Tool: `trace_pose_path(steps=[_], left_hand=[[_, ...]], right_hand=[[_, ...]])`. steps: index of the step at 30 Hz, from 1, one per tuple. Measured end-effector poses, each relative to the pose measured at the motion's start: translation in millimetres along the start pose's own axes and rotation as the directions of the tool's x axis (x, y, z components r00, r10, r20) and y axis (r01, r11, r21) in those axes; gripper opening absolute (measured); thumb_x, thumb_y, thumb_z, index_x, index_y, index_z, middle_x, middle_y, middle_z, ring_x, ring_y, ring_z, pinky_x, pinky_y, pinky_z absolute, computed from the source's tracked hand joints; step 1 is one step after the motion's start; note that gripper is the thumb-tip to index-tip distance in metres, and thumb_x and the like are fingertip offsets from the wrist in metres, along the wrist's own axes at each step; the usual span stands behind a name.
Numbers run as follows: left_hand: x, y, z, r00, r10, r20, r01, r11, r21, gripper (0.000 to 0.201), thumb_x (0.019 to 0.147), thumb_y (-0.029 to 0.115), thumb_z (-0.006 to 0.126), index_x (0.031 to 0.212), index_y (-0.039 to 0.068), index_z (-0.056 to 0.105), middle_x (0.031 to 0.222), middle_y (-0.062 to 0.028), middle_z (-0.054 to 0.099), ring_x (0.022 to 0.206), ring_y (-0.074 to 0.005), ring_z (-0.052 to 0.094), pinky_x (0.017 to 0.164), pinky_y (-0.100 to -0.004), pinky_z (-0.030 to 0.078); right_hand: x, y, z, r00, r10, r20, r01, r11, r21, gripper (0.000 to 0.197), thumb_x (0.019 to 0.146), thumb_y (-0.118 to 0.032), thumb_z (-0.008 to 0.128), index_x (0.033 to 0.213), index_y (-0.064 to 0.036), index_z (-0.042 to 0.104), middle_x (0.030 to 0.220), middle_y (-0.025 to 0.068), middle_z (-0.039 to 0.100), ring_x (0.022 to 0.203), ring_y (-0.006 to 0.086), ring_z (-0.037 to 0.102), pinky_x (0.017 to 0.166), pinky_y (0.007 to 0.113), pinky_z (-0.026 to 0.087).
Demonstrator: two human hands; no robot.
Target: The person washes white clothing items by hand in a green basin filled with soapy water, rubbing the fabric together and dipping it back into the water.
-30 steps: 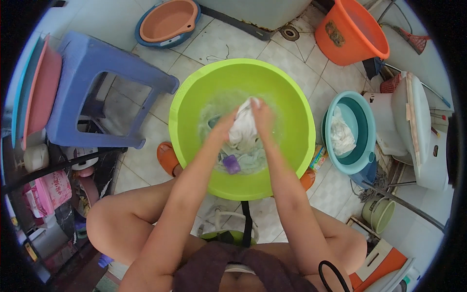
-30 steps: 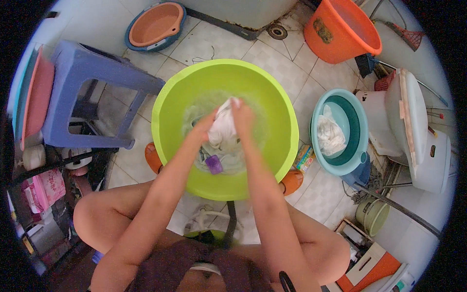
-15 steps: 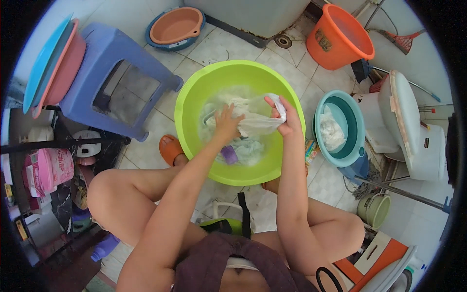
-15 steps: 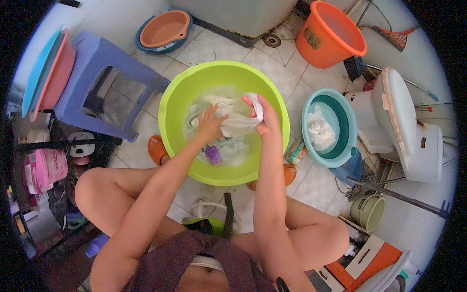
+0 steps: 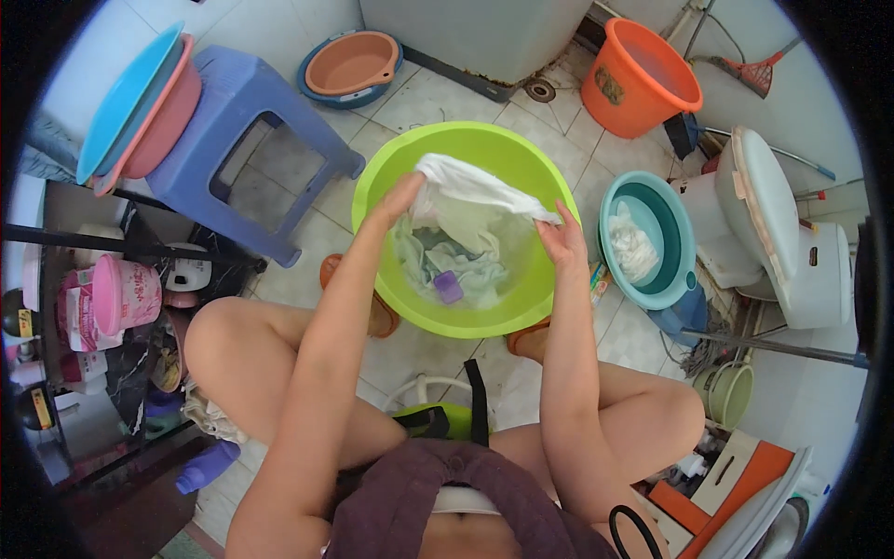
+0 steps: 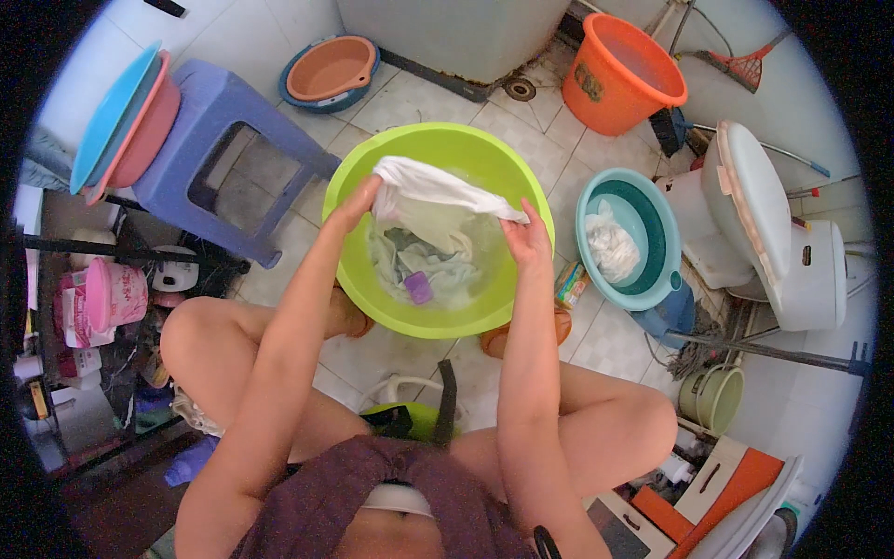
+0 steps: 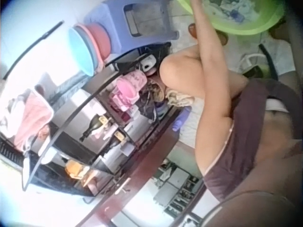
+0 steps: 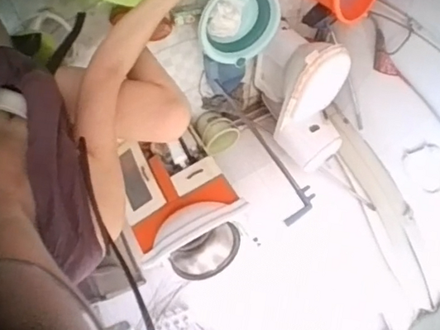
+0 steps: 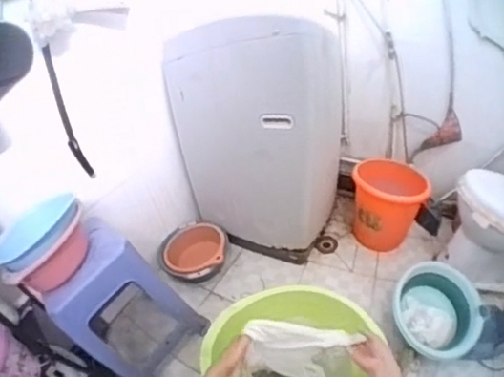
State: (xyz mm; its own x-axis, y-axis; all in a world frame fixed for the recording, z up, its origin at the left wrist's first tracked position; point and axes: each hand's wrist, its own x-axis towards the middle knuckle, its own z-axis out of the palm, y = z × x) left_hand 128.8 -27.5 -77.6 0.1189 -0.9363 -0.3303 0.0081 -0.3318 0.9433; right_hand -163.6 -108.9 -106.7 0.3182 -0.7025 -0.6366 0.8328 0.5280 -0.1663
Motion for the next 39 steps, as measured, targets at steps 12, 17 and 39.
trace_pose_path(steps=[12,17,39], left_hand=[[-14.7,126.5,19.5,0.965,0.173,0.195,-0.237,0.895,0.379,0.036,0.072,0.032,0.046,0.076,0.0,0.06,0.067,-0.0082,0.057,0.061,-0.0152,0.051,0.055,-0.0293,0.042],[-30.4,163.1,32.2,0.878,0.418,0.235,-0.479,0.736,0.479,0.029,0.071,0.03,0.055,0.077,0.002,0.06,0.067,-0.0054,0.057,0.064,-0.0126,0.051,0.06,-0.0263,0.041],[-32.5,80.0,-31.7,0.943,0.318,-0.101,-0.194,0.768,0.611,0.035,0.072,0.034,0.06,0.09,0.005,0.061,0.079,-0.011,0.061,0.074,-0.0217,0.057,0.068,-0.0309,0.043]], right_hand=[[-66.9,41.8,78.9,0.548,-0.236,0.802,0.726,-0.343,-0.597,0.074,0.069,-0.022,0.069,0.127,0.0003,0.029,0.123,0.0156,0.041,0.109,0.0218,0.044,0.086,0.032,0.038],[-96.6,45.4,144.9,0.715,0.005,0.699,0.699,-0.037,-0.714,0.027,0.078,-0.018,0.057,0.101,-0.0045,0.056,0.079,-0.0018,0.056,0.072,0.0065,0.049,0.065,0.022,0.04],[-151.4,-16.7,169.6,0.587,-0.419,0.693,0.809,0.265,-0.525,0.011,0.083,-0.015,0.053,0.085,-0.0055,0.057,0.078,-0.0029,0.056,0.069,0.0042,0.049,0.063,0.019,0.039]])
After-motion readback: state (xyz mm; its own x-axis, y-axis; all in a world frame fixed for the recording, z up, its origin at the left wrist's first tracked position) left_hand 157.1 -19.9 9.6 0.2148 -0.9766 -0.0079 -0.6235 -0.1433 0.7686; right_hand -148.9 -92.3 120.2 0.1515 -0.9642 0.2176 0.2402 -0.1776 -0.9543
